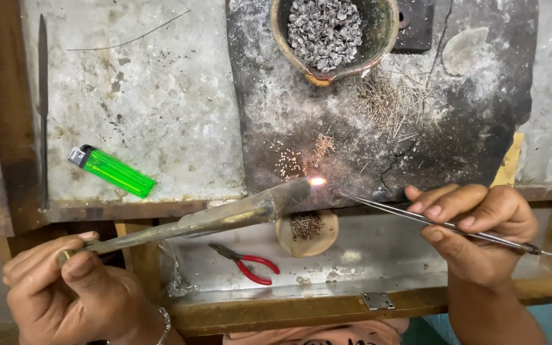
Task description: The person uses a lighter to heat a soldering iron and then applies solder to small metal pins held with tweezers. The person repeatedly heats the iron and places solder onto the pins, which are then dropped into a small ceramic dish.
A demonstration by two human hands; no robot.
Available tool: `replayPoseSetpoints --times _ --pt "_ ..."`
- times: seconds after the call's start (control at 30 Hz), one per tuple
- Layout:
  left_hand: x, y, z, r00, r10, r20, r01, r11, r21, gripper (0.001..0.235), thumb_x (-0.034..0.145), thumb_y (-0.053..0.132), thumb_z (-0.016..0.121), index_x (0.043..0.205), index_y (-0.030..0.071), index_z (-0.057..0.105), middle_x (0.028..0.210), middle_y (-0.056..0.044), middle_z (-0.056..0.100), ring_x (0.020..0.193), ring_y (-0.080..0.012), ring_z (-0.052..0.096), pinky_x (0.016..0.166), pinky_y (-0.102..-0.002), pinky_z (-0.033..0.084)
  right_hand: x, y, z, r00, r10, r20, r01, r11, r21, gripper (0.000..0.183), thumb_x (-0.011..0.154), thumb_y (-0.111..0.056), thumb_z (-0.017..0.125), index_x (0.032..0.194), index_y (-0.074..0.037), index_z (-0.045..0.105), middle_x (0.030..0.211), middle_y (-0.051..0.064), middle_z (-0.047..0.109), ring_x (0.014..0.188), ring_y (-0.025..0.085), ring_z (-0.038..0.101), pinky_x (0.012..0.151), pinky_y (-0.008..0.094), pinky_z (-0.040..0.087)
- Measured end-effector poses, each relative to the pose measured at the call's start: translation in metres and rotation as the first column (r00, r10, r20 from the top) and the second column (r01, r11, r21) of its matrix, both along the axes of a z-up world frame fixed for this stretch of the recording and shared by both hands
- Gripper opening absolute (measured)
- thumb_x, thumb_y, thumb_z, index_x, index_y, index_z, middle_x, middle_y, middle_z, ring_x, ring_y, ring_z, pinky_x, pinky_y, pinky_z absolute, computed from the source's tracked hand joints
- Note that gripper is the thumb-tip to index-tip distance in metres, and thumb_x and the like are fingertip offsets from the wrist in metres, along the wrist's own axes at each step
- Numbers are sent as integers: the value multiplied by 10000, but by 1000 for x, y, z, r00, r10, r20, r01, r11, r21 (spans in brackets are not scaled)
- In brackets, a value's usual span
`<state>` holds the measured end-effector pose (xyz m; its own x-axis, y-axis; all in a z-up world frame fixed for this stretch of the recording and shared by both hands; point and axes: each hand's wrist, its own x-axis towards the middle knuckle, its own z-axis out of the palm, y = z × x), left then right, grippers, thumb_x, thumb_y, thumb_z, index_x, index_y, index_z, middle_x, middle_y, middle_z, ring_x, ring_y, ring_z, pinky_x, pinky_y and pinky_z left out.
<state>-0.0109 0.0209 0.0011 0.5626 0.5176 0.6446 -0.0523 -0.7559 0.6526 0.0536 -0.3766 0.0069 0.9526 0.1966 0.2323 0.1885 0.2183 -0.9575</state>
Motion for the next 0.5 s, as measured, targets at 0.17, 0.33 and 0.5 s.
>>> replayPoseSetpoints --times 0.17,0.33,0.5 --pt "1 -1 1 1000 2 17 -2 1000 -19 387 1184 239 601 1019 -99 510 912 -254 536 923 -370 580 907 -446 493 1 5 0 1000 -22 6 22 1000 -12 287 883 58 729 1043 -151 615 1065 105 736 1072 279 785 1144 527 675" --pt "1 -8 9 1000 3 -28 -5 997 -74 385 1186 242 599 1056 -113 528 939 -252 524 996 -339 549 974 -418 444 0 9 1 999 -46 -3 46 998 -34 294 878 37 750 1042 -167 616 1061 101 732 1071 266 782 1139 513 680" --pt "2 -11 18 994 -24 -103 31 998 63 349 1156 180 597 969 -113 562 894 -245 641 932 -358 605 1235 -502 369 -2 8 -2 998 -63 6 63 996 -60 289 881 26 751 1042 -165 606 1087 114 728 1080 266 775 1163 526 673"
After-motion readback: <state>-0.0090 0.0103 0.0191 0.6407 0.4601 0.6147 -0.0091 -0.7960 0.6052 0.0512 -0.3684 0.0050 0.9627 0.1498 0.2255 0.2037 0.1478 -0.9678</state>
